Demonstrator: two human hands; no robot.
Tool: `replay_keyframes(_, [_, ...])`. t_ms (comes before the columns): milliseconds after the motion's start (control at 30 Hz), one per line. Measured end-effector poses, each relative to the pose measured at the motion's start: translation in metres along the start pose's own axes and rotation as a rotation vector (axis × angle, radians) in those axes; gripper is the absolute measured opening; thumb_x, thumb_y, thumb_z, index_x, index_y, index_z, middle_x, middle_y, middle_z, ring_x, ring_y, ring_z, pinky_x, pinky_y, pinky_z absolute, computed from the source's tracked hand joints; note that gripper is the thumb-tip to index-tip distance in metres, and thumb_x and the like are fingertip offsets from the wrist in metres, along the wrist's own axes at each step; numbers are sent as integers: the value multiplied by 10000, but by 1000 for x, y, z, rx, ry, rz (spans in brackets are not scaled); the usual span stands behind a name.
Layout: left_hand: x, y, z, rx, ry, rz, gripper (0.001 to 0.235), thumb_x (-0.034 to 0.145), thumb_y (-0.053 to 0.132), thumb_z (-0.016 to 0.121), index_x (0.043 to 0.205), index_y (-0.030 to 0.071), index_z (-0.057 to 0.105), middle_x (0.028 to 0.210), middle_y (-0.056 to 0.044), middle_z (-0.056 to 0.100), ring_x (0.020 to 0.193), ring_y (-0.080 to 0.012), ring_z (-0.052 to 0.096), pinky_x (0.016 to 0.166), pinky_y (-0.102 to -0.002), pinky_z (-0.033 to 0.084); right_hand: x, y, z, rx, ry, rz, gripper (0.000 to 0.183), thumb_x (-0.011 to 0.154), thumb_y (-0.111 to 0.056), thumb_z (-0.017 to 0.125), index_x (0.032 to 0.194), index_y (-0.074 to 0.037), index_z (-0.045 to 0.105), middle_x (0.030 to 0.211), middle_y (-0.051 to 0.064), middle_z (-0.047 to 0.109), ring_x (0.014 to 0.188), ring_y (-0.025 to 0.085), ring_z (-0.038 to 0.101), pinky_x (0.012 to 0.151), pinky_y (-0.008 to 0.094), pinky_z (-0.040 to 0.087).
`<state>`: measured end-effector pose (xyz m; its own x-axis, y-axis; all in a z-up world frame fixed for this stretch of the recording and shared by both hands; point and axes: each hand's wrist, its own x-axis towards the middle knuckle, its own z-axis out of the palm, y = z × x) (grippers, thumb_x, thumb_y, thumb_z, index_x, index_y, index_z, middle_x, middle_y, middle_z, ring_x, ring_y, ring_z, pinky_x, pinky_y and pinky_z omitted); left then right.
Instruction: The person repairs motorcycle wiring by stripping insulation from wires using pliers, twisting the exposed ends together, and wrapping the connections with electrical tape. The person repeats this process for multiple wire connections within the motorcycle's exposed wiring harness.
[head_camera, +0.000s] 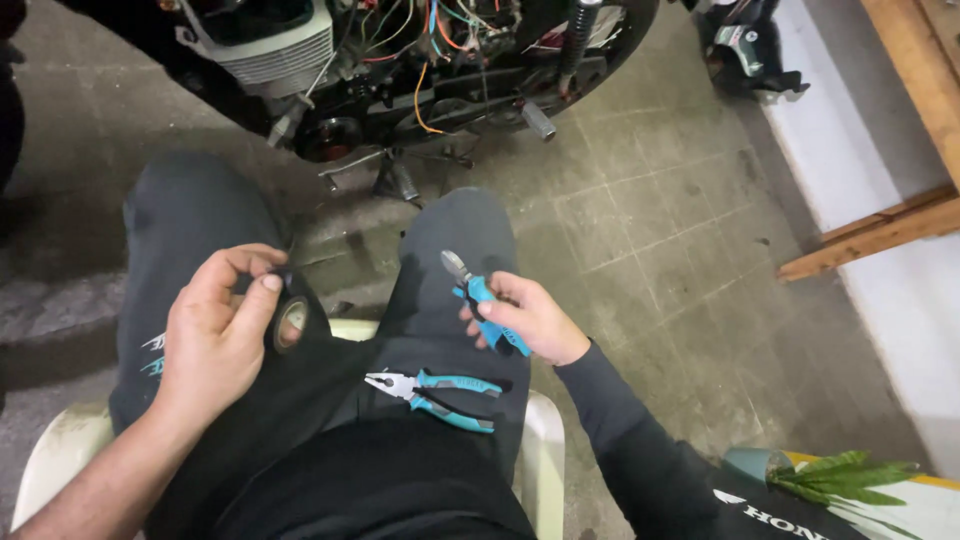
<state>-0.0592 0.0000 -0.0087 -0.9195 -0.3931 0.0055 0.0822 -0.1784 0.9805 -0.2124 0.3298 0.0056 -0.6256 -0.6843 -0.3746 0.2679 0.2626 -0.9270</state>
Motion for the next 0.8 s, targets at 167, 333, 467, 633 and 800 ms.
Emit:
replay_keyframes(167, [4,5,-1,111,-78,-38,76,1031,87,531,1033,13,548,1228,-75,674,781,-121,712,673,-260,565,7,-42,58,231,-346,107,379,941,-191,601,1263,9,572,1199,125,683,1048,213,692,906,364,571])
replay_keyframes(333, [4,3,-4,58,-79,-131,83,996,117,535,995,34,530,1259,-41,666,843,-102,742,685,-264,567,20,-53,83,-535,-318,-31,298,954,-175,665,1147,24,557,1048,228,542,878,299,556,838,413,496])
replay_keyframes(467, [1,-4,-7,97,-97,-54,71,1016,112,554,1007,42,558,1234,-34,681,838,-55,629,698,-243,545,24,-75,101,-1012,-154,-643,271,873,-190,703,1031,-41,542,1268,149,611,1142,344,604,976,419,490])
replay_keyframes(633, [-2,-1,-6,145,-112,-33,62,1008,109,568,998,48,575,1200,-24,709,743,-49,589,651,-232,498,28,-85,112,-1109,-110,-604,287,841,-194,719,1049,-49,586,1255,128,614,1101,345,612,944,425,493])
replay_keyframes(800, [-5,4,-3,266,-151,38,49,995,75,581,979,34,560,1212,-47,719,777,-52,586,676,-229,506,30,-84,115,-1198,-84,-733,294,819,-182,759,1020,-72,575,1192,81,636,1016,303,645,829,410,524])
